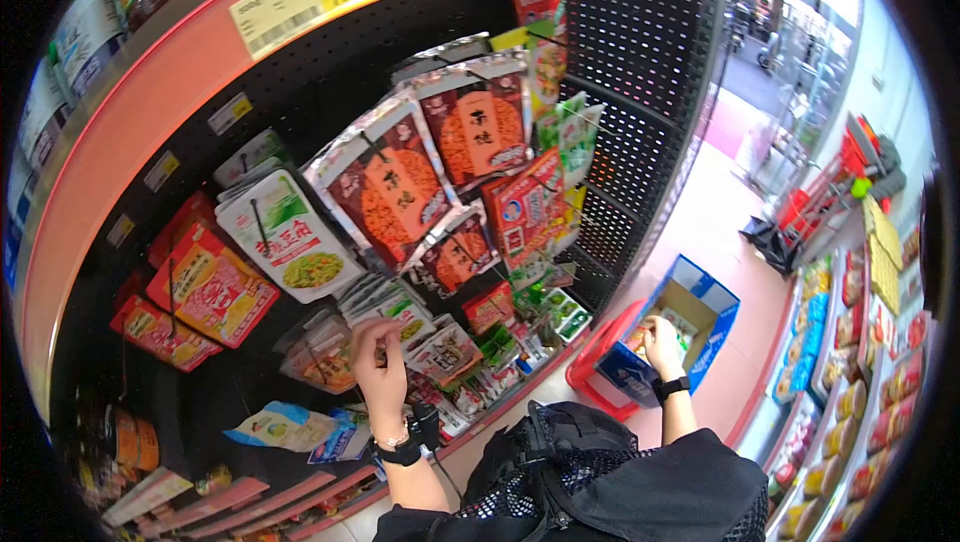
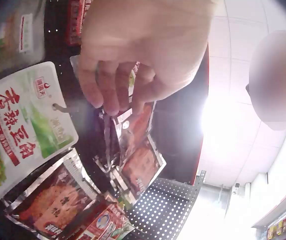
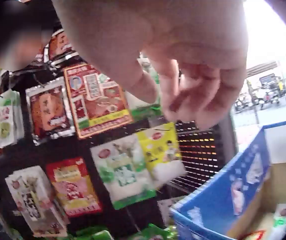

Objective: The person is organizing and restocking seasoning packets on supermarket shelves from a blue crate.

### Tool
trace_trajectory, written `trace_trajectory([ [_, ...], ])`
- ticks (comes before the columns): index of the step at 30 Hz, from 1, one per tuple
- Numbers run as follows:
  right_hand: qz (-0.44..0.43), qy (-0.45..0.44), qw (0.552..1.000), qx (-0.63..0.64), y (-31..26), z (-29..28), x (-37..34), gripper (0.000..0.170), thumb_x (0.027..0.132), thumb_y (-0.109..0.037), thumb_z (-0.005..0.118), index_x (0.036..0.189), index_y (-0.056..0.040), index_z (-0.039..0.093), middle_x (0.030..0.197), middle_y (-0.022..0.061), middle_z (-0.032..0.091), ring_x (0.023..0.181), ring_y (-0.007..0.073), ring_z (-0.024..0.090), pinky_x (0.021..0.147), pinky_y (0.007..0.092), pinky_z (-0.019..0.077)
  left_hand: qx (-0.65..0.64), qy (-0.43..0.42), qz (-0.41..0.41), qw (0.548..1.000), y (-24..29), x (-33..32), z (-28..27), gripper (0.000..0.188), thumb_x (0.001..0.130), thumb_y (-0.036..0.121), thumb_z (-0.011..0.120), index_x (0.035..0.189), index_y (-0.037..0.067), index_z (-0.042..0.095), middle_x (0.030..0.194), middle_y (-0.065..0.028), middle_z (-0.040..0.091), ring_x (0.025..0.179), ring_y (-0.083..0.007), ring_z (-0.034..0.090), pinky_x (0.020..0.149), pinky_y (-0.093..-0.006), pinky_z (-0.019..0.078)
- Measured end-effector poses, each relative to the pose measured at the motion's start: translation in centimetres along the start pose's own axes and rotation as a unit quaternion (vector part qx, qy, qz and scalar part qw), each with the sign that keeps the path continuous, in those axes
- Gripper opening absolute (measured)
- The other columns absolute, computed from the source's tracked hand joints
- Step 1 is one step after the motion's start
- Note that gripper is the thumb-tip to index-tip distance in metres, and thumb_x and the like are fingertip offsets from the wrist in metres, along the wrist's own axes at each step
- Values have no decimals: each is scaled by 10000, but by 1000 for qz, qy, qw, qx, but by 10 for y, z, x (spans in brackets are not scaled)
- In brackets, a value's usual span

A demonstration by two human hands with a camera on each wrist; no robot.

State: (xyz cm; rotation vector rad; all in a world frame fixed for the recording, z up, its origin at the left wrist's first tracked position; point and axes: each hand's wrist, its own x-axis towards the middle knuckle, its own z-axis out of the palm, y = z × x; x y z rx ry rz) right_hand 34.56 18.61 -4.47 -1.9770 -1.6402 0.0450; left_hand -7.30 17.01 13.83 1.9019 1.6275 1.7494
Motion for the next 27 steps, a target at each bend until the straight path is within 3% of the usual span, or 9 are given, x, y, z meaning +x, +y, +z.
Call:
trace_trajectory([
  [3,266,-170,941,-124,21,-14,-35,434,762,-343,483,1027,-1,458,1039,220,458,1009,338,408,814,488,335,-40,-49,-79,995,2,-13,3,66,750,5,476,771,-6,538,729,-90,530,698,-198,514,663,-281,397],
  [4,303,-250,913,-106,36,-13,-38,652,720,-443,519,1209,-59,324,1172,212,365,1119,344,319,888,474,297,-49,-61,-92,993,5,-14,3,75,750,-2,467,779,-7,535,731,-90,530,683,-194,518,649,-280,401],
  [5,310,-248,912,-107,46,-8,-47,652,720,-443,519,1209,-59,324,1172,212,365,1119,344,319,888,474,297,-52,-67,-91,992,4,-16,3,75,750,-2,467,779,-7,535,731,-90,530,683,-194,518,649,-280,401],
  [8,202,-317,921,-105,75,15,-95,868,647,-363,628,1276,-41,124,1304,209,155,1218,361,105,992,440,134,-62,-98,-71,991,2,-26,6,80,753,-2,460,780,-9,535,727,-84,533,685,-183,523,641,-270,400],
  [9,147,-259,948,-109,84,29,-105,928,611,-322,665,1271,-17,88,1303,209,131,1214,379,86,993,438,135,-69,-98,-80,989,5,-30,9,83,754,-3,456,780,-12,534,725,-79,533,675,-174,525,630,-262,402],
  [11,169,-266,940,-128,85,35,-109,907,608,-344,657,1269,-18,130,1327,194,94,1234,346,53,971,455,204,-85,-123,-89,985,10,-40,15,86,755,-5,451,781,-15,533,723,-75,534,665,-164,526,620,-255,404],
  [19,189,-263,940,-111,86,27,-98,952,602,-254,639,1301,-98,13,1344,177,28,1247,325,10,936,521,222,-86,-186,-114,972,17,-77,23,101,763,-15,439,791,-25,536,717,-64,523,647,-125,517,587,-225,400],
  [22,182,-276,935,-128,80,16,-96,995,587,-272,671,1292,-61,1,1323,225,35,1229,378,-3,946,483,247,-81,-164,-120,976,21,-84,22,95,776,-1,445,789,-24,536,727,-55,524,670,-117,513,616,-220,403],
  [27,179,-252,944,-116,89,18,-97,958,608,-243,629,1291,-66,-19,1322,219,45,1227,386,-9,876,573,272,-79,-145,-139,977,34,-90,45,105,801,22,434,818,-20,528,745,-40,531,668,-101,504,609,-216,408],
])
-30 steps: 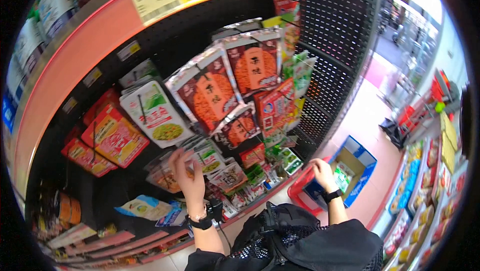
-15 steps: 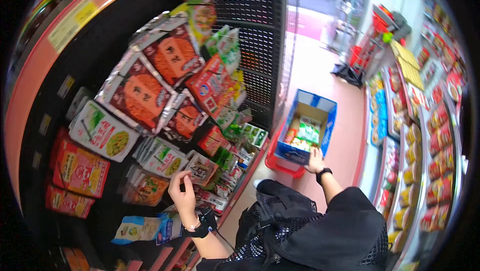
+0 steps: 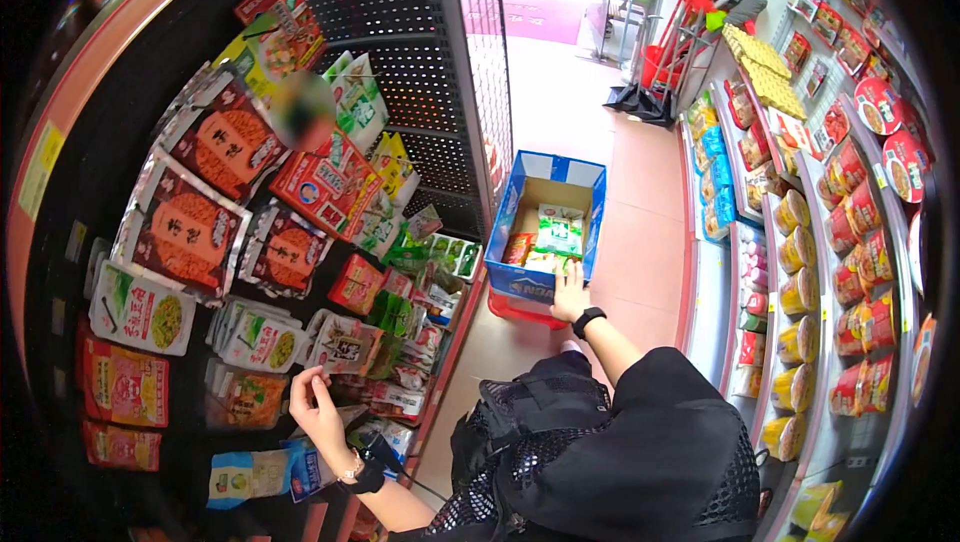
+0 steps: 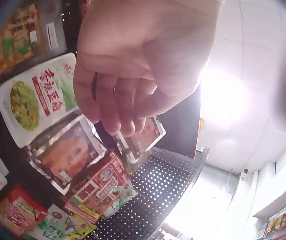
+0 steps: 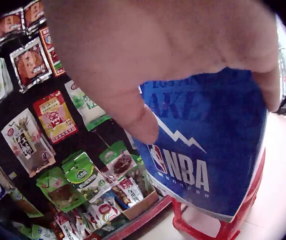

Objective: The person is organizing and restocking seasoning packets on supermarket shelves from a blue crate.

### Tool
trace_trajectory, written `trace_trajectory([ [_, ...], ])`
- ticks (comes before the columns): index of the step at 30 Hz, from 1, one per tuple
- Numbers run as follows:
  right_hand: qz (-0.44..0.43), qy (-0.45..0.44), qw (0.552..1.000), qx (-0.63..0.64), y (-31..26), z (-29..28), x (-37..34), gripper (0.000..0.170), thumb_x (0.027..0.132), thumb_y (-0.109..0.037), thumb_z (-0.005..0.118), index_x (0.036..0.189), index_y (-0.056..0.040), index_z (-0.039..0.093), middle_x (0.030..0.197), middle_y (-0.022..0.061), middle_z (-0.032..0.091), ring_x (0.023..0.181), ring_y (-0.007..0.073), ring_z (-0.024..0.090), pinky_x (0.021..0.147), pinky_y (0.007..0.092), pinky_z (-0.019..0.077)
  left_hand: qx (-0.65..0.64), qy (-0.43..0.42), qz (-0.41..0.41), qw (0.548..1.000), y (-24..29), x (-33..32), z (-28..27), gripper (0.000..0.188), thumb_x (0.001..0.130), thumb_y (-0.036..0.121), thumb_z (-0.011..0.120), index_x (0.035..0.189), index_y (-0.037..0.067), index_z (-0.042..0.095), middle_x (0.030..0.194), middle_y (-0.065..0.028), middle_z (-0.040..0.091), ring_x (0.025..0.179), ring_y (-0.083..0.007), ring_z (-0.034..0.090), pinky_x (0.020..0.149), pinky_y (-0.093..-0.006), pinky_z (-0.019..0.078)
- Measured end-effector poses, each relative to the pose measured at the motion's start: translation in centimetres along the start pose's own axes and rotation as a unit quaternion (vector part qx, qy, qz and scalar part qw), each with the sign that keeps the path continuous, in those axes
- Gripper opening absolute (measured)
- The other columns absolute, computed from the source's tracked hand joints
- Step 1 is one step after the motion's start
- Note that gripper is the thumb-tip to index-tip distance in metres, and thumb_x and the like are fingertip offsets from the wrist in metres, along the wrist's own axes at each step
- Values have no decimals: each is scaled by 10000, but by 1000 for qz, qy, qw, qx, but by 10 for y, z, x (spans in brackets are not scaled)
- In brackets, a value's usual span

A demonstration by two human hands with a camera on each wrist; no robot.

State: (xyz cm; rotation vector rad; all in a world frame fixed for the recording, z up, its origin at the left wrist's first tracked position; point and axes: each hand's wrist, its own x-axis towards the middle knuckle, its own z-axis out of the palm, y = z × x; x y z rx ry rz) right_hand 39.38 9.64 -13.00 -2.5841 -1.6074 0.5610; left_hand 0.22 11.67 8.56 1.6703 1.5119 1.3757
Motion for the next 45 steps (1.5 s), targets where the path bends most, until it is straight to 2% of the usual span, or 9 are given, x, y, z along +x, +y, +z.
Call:
trace_trajectory([
  [8,-214,-35,961,170,67,-33,7,642,676,-109,535,1246,-59,244,1243,230,269,1157,383,254,944,401,278,-8,-145,-1,989,32,-1,172,88,787,22,475,821,-14,548,755,-53,544,682,-109,524,616,-218,416],
  [14,-336,116,920,167,139,-64,32,482,648,-26,488,1124,-49,420,1231,198,308,1135,344,301,937,403,284,41,-296,-57,953,39,-31,295,123,759,67,498,836,-10,556,756,-99,556,680,-173,541,621,-252,425],
  [26,-278,-96,909,294,189,-94,68,487,705,-17,394,1182,-117,386,1292,97,276,1058,280,423,825,360,402,115,-464,-57,876,53,15,409,211,751,123,528,898,-28,527,819,-160,562,725,-233,563,654,-301,441],
  [28,-283,-71,908,300,190,-92,70,468,716,-24,410,1176,-107,385,1303,83,266,1019,296,452,794,363,424,233,-494,95,832,54,37,435,314,729,211,552,926,-25,484,843,-189,547,788,-317,536,685,-368,430],
  [32,-269,-57,899,342,184,-94,78,462,729,-27,407,1179,-132,381,1304,74,266,951,299,495,739,363,445,334,-542,186,749,49,62,521,327,676,241,588,906,28,495,866,-156,554,813,-321,537,675,-406,443],
  [36,-224,-59,929,288,174,-108,88,474,709,-31,395,1166,-157,400,1286,41,301,885,286,526,700,378,457,401,-697,268,531,-18,49,602,346,682,267,562,958,62,519,895,-128,566,844,-278,549,672,-406,451],
  [38,-194,-76,936,282,170,-116,93,474,703,-33,392,1162,-151,407,1277,55,315,877,278,533,702,370,456,392,-643,396,526,-74,21,623,217,658,248,572,778,68,589,797,-120,596,722,-252,590,561,-375,474],
  [42,-188,-31,935,298,168,-104,104,476,687,10,395,1145,-113,431,1257,78,346,946,259,505,758,334,434,436,-677,514,294,-102,-16,653,363,811,251,386,1145,128,455,1160,-45,458,1082,-188,403,804,-431,343],
  [45,-160,-23,929,334,166,-89,108,470,682,27,400,1131,-106,442,1261,68,344,973,260,486,785,337,416,431,-697,529,223,-125,-24,676,399,828,260,357,1209,144,376,1271,-23,315,1164,-193,294,877,-493,243],
])
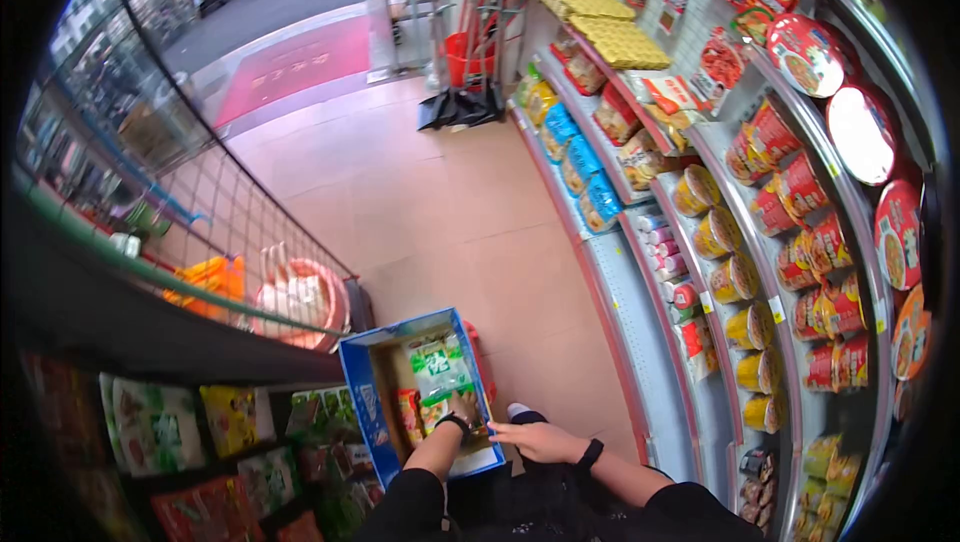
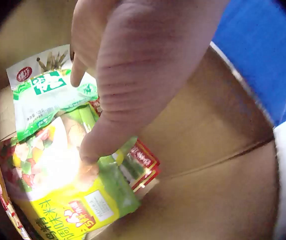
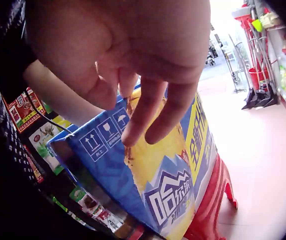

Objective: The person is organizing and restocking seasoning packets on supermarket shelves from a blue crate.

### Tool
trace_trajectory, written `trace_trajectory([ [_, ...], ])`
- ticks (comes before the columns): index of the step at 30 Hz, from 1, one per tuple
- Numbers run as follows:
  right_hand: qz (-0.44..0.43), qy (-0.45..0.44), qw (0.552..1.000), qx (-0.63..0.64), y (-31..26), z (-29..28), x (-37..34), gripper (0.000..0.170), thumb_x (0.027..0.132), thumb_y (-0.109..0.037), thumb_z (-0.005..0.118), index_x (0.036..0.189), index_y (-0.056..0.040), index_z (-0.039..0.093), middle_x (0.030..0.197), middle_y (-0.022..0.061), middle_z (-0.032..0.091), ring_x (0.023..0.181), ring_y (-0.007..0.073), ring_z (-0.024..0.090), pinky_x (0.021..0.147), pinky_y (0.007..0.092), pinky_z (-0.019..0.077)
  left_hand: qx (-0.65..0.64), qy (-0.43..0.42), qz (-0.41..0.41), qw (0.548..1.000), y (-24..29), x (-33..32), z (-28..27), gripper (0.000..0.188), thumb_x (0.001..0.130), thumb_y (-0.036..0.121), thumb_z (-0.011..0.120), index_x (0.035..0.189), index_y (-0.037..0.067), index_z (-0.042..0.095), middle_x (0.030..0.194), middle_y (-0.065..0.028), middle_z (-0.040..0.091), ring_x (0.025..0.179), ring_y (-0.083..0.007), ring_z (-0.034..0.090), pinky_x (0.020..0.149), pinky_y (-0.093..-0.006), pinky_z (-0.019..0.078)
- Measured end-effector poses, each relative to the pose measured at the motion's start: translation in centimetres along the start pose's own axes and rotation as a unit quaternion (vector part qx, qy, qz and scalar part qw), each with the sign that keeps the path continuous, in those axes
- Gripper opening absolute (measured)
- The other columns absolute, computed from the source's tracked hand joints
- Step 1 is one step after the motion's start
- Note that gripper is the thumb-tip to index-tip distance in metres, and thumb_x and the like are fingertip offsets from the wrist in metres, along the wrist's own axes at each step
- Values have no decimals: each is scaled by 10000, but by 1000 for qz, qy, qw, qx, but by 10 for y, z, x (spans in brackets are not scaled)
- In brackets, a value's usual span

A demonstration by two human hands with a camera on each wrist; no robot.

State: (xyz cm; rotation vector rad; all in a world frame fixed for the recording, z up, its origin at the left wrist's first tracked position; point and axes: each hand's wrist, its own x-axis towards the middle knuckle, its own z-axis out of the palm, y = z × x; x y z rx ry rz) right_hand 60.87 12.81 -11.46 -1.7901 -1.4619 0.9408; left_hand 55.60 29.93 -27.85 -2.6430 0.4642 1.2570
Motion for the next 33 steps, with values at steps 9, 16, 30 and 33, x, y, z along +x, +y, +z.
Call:
trace_trajectory([
  [9,65,-10,996,68,7,1,8,525,661,55,392,1153,-125,427,1284,51,314,954,264,493,756,328,428,140,47,13,989,1,46,48,460,820,279,358,1254,138,298,1303,-3,271,1237,-266,123,959,-541,74],
  [16,38,-27,997,60,10,-6,15,514,663,45,405,1147,-128,433,1288,33,309,952,252,496,757,333,425,75,115,15,990,-17,32,32,353,789,232,389,1094,108,515,1187,-54,436,1176,-300,242,953,-496,168],
  [30,8,-72,997,28,-19,-21,-16,391,736,-6,418,1112,-103,461,1286,57,316,880,234,526,702,313,436,-178,174,-191,950,-31,-80,-16,209,726,245,498,808,107,632,870,-111,596,928,-292,500,803,-465,356],
  [33,-121,2,990,74,11,-5,-14,347,759,-31,429,1101,-75,464,1238,100,375,902,224,524,744,310,428,-399,217,-304,837,-34,-122,-34,261,690,298,555,697,46,621,760,-166,593,758,-322,571,667,-424,451],
])
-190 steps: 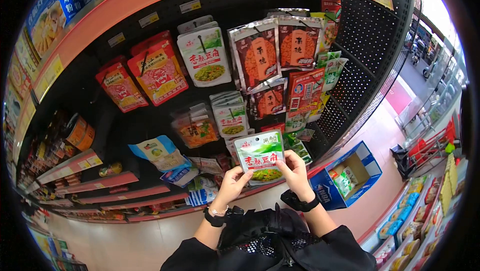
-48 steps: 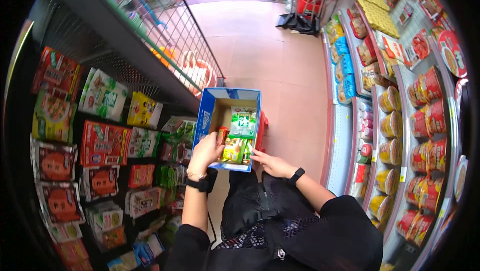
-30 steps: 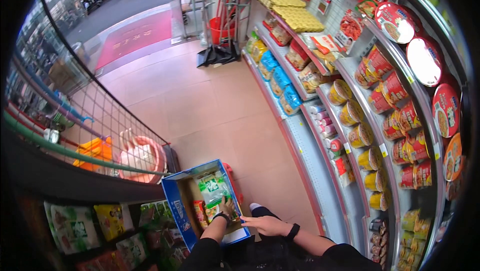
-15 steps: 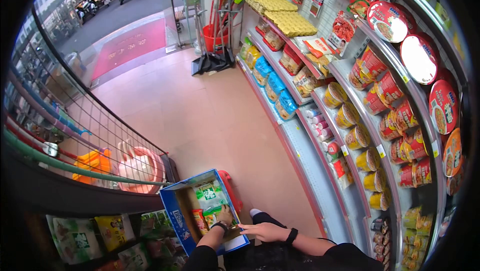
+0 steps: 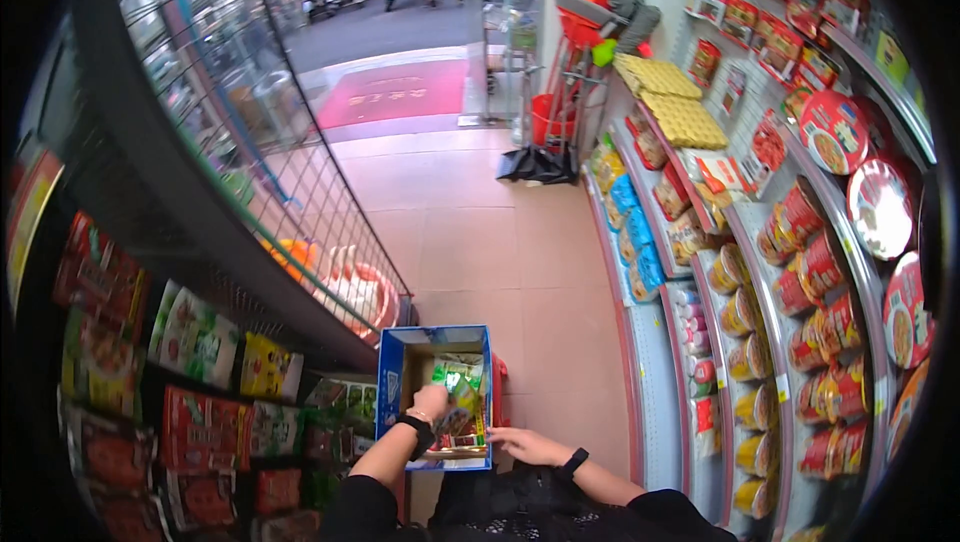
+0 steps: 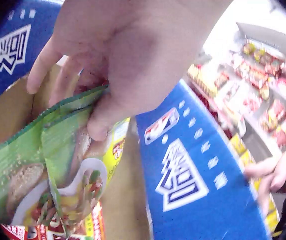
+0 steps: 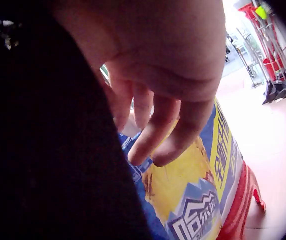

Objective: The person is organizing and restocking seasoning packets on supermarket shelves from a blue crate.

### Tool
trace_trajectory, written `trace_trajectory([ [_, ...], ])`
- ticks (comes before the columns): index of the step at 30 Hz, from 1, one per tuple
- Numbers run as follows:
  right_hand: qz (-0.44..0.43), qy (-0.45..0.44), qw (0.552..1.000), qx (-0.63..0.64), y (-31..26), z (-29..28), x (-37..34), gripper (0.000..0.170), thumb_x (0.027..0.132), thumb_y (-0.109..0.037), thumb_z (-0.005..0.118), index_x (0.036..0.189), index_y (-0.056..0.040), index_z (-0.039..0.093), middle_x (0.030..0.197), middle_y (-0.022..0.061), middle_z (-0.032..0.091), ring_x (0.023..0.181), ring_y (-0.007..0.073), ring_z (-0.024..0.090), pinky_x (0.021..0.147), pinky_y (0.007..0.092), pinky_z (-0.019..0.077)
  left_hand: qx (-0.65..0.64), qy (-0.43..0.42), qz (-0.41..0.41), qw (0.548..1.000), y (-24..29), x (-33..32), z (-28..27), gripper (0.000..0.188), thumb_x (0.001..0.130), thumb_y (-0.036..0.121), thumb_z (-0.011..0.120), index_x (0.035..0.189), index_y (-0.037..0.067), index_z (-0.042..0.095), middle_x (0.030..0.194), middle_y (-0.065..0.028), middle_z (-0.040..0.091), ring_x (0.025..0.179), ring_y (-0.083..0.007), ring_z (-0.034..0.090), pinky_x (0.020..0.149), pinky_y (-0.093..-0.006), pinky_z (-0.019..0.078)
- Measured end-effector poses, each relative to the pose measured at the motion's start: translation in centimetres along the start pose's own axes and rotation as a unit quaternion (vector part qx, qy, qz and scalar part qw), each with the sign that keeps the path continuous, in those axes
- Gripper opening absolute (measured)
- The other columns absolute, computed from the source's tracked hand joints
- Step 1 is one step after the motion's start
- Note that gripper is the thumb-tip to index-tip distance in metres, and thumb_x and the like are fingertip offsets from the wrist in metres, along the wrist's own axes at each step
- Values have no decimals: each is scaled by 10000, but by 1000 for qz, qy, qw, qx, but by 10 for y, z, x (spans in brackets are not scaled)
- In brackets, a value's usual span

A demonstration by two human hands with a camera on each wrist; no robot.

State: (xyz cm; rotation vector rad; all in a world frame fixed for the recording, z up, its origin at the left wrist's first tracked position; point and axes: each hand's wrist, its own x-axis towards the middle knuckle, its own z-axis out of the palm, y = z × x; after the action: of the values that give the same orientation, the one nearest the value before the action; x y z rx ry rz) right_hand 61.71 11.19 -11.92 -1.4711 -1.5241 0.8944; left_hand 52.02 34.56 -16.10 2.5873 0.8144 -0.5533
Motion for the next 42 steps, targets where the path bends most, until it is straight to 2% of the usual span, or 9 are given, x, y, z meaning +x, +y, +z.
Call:
trace_trajectory([
  [2,115,-8,992,49,-21,-13,5,270,774,-50,441,1036,-46,507,963,110,554,844,183,543,748,299,426,-67,64,-23,995,-2,-22,-24,343,671,347,586,683,4,602,719,-220,565,706,-350,559,641,-406,455],
  [4,154,-11,984,87,-14,-18,5,254,768,-42,448,1010,-47,523,884,87,571,806,161,543,733,291,429,-115,136,-38,983,5,-49,-51,290,672,284,589,689,-5,593,711,-215,564,698,-355,553,635,-415,446],
  [11,114,-53,952,279,-25,-14,15,327,854,-196,430,1107,9,413,902,66,558,792,115,518,718,249,431,-277,377,65,881,61,-190,-140,95,692,63,522,743,-13,547,677,-191,521,635,-338,515,567,-360,410],
  [14,170,-142,916,335,-86,-31,35,511,853,-265,421,1254,-28,210,1127,137,462,958,175,499,773,260,420,-417,433,69,796,80,-239,-155,72,743,35,534,759,-32,555,622,-45,532,581,-89,490,532,-221,385],
  [18,-59,-31,851,522,-145,-29,31,696,731,-376,590,1227,-53,225,1144,110,404,1062,219,410,881,376,346,-667,479,119,558,116,-272,-130,151,776,83,558,887,-20,556,784,-21,580,675,-78,522,622,-209,420],
  [20,-131,22,830,542,-176,-33,27,567,741,-322,597,1148,-35,326,1069,90,451,994,201,458,841,348,382,-685,523,135,489,131,-270,-110,170,778,89,560,910,-16,543,832,-32,577,708,-90,530,635,-226,430],
  [23,-77,115,847,514,-192,-37,16,350,779,-267,564,967,16,481,860,63,556,777,122,549,728,254,439,-721,463,191,479,138,-273,-88,172,799,115,534,924,-3,530,859,-44,562,748,-108,528,662,-230,424],
  [35,-78,151,868,466,-196,-57,-2,293,768,-251,587,894,0,506,781,40,554,681,99,533,634,227,439,-833,324,199,401,163,-270,-78,260,785,55,506,1038,19,456,989,-73,524,874,-168,528,756,-298,432],
  [42,-49,150,917,367,-199,-68,-16,214,752,-164,604,868,-16,501,754,14,543,675,77,514,606,218,425,-917,226,212,251,178,-254,-58,406,742,85,574,1112,45,410,1073,-90,499,1011,-238,463,881,-420,356],
])
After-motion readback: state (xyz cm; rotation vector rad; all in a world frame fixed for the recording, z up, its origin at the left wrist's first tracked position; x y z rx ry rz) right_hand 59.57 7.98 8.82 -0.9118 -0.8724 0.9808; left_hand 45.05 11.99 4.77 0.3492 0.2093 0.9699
